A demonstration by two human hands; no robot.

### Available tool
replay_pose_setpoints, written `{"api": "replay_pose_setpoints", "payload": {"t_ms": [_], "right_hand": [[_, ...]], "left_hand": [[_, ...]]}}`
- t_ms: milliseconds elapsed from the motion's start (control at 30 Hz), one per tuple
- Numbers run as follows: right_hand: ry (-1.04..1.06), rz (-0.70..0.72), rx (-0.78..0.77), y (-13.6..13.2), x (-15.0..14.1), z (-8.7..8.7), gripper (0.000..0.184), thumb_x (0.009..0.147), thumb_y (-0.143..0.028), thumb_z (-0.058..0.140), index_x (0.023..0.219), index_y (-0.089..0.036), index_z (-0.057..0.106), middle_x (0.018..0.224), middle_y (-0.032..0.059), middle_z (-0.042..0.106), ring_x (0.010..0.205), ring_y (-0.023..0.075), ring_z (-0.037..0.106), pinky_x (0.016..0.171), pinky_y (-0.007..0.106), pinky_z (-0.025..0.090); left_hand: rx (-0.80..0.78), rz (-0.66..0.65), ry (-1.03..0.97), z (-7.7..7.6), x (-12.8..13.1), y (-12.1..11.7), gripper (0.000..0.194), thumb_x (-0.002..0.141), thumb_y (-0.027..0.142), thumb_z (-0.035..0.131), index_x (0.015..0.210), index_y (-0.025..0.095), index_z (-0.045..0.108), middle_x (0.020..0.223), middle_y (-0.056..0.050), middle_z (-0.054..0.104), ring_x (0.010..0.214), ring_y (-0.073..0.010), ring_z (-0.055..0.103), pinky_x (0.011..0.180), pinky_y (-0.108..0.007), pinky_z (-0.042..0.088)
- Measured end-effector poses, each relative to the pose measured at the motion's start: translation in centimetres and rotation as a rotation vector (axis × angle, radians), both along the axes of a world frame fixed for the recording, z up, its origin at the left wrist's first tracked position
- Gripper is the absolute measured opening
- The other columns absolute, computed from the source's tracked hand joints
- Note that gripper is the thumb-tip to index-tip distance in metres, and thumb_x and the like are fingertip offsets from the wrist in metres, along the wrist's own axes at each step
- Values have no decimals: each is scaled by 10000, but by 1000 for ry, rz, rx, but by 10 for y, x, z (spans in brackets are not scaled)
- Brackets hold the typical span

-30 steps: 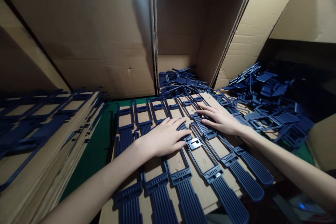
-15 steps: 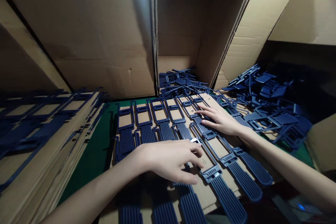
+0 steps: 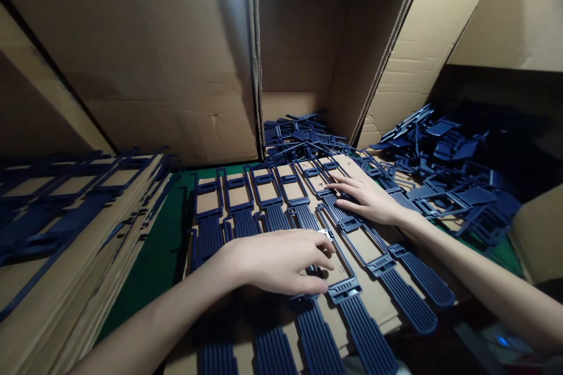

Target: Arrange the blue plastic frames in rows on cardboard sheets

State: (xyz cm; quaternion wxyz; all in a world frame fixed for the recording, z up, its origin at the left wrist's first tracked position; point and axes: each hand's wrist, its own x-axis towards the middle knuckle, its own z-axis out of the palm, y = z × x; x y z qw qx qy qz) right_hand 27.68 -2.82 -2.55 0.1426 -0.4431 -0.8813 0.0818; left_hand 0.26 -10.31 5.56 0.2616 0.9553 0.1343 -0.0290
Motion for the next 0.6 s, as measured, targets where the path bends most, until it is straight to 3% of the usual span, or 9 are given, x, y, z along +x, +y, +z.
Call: {"api": "replay_pose_setpoints", "payload": {"t_ms": [133,267,433,600], "right_hand": [[4,5,14,0,0,-1,522,907,-530,425,1364,-284,480,1525,50,302,1387,254,300,1131,452,286],[0,1,30,-2,-1,-1,526,909,-521,426,1369,-270,477,1519,60,313,1386,255,303,1129,452,292],[18,-3,60,-7,-6,2,517,909,-502,438,1367,-267,485,1498,59,353,1375,257,326,1124,450,308],[5,-18,58,-11,-12,6,519,921,-512,404,1351,-241,508,1500,62,350,1372,245,332,1132,426,301]], "left_hand": [[93,45,-27,-2,0,1,280,924,296,519,1155,179,627,1355,-91,492,1251,-222,469,1053,-302,370],[205,154,-15,-10,-2,9,440,923,360,526,1344,234,494,1495,-99,336,1390,-273,288,1120,-416,284],[292,255,14,-30,2,22,566,932,481,470,1437,250,363,1559,-119,161,1445,-285,64,1161,-486,132],[274,278,4,-52,4,24,542,963,516,352,1452,284,325,1566,-86,123,1444,-265,32,1166,-502,81]]}}
